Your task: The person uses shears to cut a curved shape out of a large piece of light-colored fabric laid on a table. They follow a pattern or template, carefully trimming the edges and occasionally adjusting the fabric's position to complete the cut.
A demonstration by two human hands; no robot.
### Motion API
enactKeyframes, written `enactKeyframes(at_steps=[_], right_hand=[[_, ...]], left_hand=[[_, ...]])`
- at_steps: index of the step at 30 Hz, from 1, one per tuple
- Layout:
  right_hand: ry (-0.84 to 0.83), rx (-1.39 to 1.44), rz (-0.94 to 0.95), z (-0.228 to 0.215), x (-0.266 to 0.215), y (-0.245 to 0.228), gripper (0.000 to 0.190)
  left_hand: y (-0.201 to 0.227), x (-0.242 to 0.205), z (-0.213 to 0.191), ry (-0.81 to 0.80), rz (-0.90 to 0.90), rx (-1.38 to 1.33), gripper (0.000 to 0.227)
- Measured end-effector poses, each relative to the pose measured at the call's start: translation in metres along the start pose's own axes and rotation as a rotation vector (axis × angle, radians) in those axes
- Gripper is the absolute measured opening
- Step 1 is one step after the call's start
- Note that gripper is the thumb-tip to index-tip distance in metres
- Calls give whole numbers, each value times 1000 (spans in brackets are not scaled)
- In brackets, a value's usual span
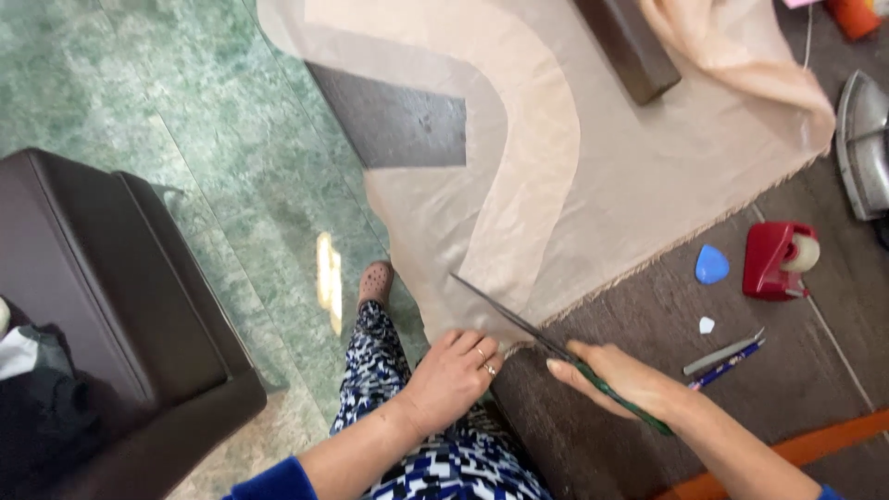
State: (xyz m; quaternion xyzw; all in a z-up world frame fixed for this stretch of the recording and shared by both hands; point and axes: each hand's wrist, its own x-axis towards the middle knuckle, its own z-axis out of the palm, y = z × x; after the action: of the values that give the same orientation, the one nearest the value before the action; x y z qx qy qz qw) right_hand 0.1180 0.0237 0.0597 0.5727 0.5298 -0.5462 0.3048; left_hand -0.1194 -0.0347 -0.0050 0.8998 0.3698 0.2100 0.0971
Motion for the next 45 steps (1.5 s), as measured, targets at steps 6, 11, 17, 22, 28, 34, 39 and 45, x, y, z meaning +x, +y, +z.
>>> enactKeyframes(at_steps=[6, 11, 17, 22, 28, 34, 39, 45], right_hand=[[31, -65, -244, -3, -8, 5, 39], [-4, 60, -234, -5, -33, -10, 37], [-118, 427, -154, 9, -39, -15, 37], [-101, 541, -101, 31, -32, -24, 42], [-189, 923, -165, 63, -22, -42, 43], [-47, 1162, -277, 107, -13, -84, 34], [81, 1154, 132, 88, -35, -155, 48], [236, 1118, 3, 104, -9, -159, 42]], left_hand=[[-17, 1, 13, -7, -58, -159, 18], [-34, 15, -39, 117, -275, -566, 14], [-73, 19, -76, 188, -525, -808, 19], [-114, 11, -85, 25, -759, -1006, 22], [-161, 6, -84, -170, -827, -1170, 24], [-187, 9, -92, -415, -803, -1190, 23], [-193, 13, -96, -539, -804, -1332, 16], [-194, 19, -93, -584, -663, -1201, 41]])
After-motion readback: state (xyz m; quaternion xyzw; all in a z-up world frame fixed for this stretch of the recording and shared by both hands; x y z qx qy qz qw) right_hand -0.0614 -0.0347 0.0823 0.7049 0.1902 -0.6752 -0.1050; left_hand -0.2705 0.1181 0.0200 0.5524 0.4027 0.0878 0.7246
